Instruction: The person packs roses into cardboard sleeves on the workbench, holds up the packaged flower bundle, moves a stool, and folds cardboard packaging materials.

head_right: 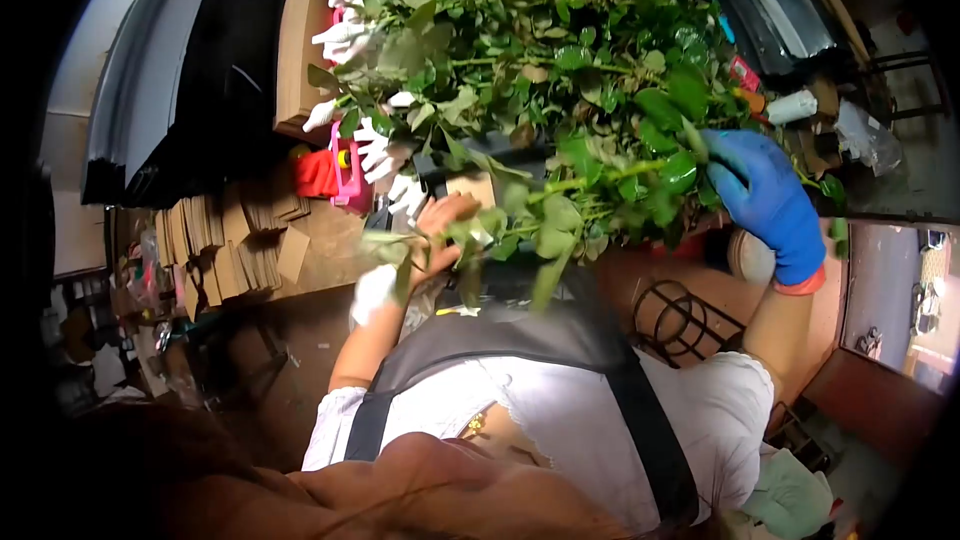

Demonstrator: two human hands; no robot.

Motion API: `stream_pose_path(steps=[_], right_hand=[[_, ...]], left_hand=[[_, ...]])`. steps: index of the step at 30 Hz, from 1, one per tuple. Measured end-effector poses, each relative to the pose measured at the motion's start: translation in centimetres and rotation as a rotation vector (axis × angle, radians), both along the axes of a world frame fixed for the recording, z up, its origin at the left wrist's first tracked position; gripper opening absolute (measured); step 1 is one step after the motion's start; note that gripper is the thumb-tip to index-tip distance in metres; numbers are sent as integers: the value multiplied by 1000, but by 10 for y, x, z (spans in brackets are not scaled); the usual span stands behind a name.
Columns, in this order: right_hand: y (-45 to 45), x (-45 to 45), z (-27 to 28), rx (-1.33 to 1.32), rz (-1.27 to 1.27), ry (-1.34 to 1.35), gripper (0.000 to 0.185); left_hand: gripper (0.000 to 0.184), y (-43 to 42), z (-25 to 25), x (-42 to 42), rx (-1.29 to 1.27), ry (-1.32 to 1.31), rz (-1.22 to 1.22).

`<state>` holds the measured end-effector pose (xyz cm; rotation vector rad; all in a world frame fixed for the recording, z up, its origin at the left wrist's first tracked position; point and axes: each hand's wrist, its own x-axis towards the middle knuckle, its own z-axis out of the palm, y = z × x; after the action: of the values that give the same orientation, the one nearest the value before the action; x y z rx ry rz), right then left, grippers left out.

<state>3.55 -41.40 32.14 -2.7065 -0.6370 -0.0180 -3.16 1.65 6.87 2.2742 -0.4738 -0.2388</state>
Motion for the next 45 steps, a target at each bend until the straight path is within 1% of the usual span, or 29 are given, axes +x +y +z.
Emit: stream_pose_path(steps=[1,2,3,4,5,6,9,11,14,15,18,19,22,24,25,26,28,30,31,32,34,36,38,39,40,42,43,44,45], right_hand=[[-12,2,-11,-4,40,136,37],[-18,7,-20,-4,74,272,36],[-12,14,-17,-59,36,484,35],[-20,19,-31,-149,4,532,34],[-8,20,-29,-263,-130,643,34],[4,23,-25,-377,-260,749,34],[-3,32,-52,-561,-134,694,36],[1,39,-56,-631,-147,723,37],[2,45,-65,-696,-147,701,37],[1,47,-70,-711,-145,681,38],[3,47,-87,-724,-167,636,38],[-7,47,-106,-673,-219,587,35],[-45,54,-191,-662,-132,256,35],[-59,46,-227,-719,-141,231,35],[-62,53,-231,-744,-138,208,36],[-54,64,-218,-707,-142,157,37],[-2,70,-163,-623,-169,87,39],[53,80,-128,-179,-51,-283,38],[81,88,-126,52,53,-455,38],[108,97,-127,223,176,-438,40],[155,119,-150,176,229,-532,41],[186,148,-181,-112,108,-604,40],[198,168,-178,-263,74,-370,39],[200,172,-173,-335,60,-251,39],[198,173,-170,-296,60,-347,40],[192,160,-131,-222,70,-528,40],[182,162,-123,34,184,-745,44],[175,147,-101,84,222,-814,48],[163,134,-84,89,263,-808,50]], left_hand=[[88,4,-26,-1,-63,-12,67],[93,1,-15,-2,-42,21,101],[97,1,-20,-2,-94,35,104],[101,0,-24,-3,-150,45,110],[102,-3,-16,-5,-93,5,125],[101,-2,-18,-5,-195,48,140],[104,0,-14,-6,-196,69,135],[104,-3,-10,-5,-151,89,186],[91,-1,-11,-4,-104,28,123],[72,-2,-10,-4,-82,13,117],[60,-1,-12,-5,-44,-27,54],[56,-1,-13,-5,-59,-32,57],[57,-2,-12,-4,-63,-6,50],[56,-2,-8,-4,-51,7,45],[56,-3,-7,-3,-33,23,37],[56,-2,-4,-2,-8,45,30],[56,-1,-2,-2,5,38,18],[54,-3,-2,-1,16,30,-1],[54,-3,-1,-1,11,32,-4],[53,-4,3,-1,26,34,-3],[54,-7,6,-1,62,37,-5],[48,-10,11,-2,74,33,4],[44,-11,10,-4,83,6,24],[36,-12,7,-4,79,-20,41],[33,-12,3,-3,85,-37,53],[29,-14,-5,-6,91,-58,85],[24,-16,-8,-7,126,-198,88],[23,-19,-8,-6,89,-209,98],[23,-20,-5,-5,58,-216,110]])
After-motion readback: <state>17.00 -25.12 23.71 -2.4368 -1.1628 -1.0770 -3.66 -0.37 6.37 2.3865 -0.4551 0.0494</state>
